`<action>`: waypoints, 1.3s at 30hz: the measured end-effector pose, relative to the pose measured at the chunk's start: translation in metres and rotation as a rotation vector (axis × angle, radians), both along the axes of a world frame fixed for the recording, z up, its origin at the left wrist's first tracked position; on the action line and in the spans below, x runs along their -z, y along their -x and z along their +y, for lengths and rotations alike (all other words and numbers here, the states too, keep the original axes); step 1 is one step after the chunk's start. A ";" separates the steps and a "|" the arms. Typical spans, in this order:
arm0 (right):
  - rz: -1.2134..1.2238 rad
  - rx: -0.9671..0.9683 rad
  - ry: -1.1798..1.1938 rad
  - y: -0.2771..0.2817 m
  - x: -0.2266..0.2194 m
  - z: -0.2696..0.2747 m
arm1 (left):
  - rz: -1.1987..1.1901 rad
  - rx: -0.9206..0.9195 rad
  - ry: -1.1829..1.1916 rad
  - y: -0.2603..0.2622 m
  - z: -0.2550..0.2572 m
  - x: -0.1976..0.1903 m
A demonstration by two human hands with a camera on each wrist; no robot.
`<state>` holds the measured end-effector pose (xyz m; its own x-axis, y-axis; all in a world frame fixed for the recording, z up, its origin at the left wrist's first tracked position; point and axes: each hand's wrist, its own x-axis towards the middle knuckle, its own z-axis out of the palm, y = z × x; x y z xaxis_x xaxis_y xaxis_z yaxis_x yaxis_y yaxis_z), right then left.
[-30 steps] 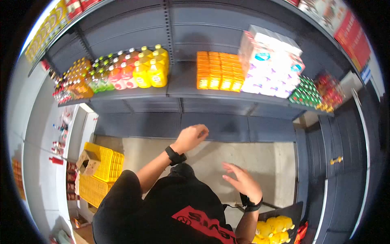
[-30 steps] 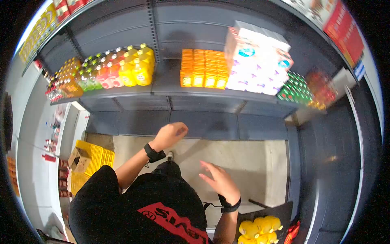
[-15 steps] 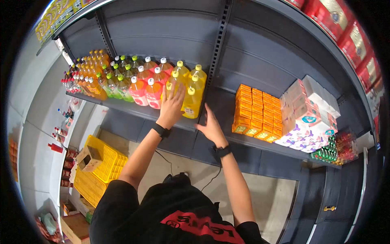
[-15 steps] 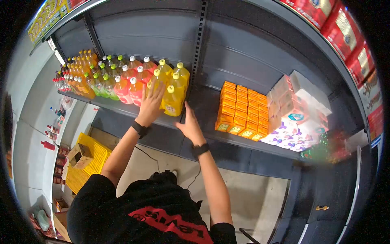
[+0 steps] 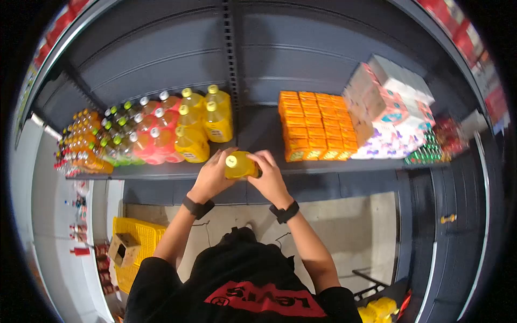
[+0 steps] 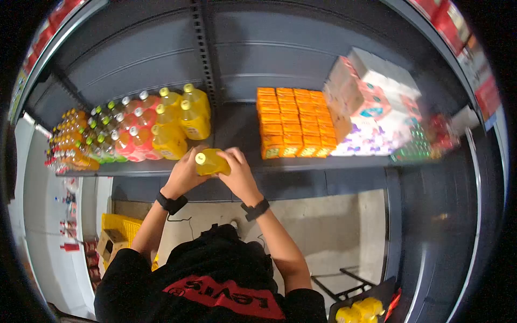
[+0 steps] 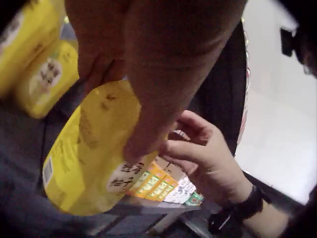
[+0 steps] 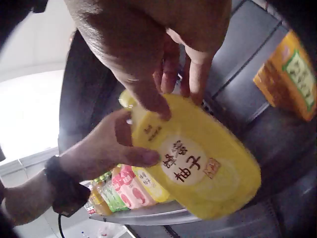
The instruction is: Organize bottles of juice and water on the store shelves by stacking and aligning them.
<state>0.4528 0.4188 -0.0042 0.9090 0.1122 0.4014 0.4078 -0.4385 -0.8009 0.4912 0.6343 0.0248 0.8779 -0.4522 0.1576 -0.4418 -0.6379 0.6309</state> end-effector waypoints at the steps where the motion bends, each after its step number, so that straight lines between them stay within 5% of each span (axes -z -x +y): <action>1: -0.011 0.046 0.026 0.022 0.001 -0.009 | 0.113 0.003 0.006 0.010 -0.010 -0.009; 3: -0.036 0.141 0.085 0.062 0.004 -0.030 | 0.018 0.094 0.074 0.025 -0.032 0.008; 7: 0.082 0.176 -0.226 0.140 0.014 -0.089 | -0.036 0.365 0.052 0.078 -0.092 -0.007; 9: 0.116 0.234 0.095 0.197 0.026 -0.113 | -0.085 0.491 0.016 0.114 -0.125 -0.010; 11: 0.192 0.282 -0.028 0.252 0.042 -0.125 | -0.061 0.628 0.023 0.147 -0.156 0.001; 14: 0.438 0.489 -0.319 0.340 0.044 -0.132 | -0.030 0.845 0.041 0.213 -0.211 0.007; 21: 0.282 0.982 -0.221 0.514 0.058 -0.159 | 0.042 1.176 -0.115 0.357 -0.322 0.029; 24: 0.165 1.110 -0.354 0.564 0.062 -0.177 | 0.027 1.309 -0.069 0.411 -0.364 0.015; 31: 0.276 1.430 -0.091 0.667 0.055 -0.235 | 0.044 1.512 0.038 0.508 -0.462 0.023; 39: 0.385 1.585 -0.073 0.767 0.034 -0.344 | 0.101 1.742 0.097 0.600 -0.613 0.046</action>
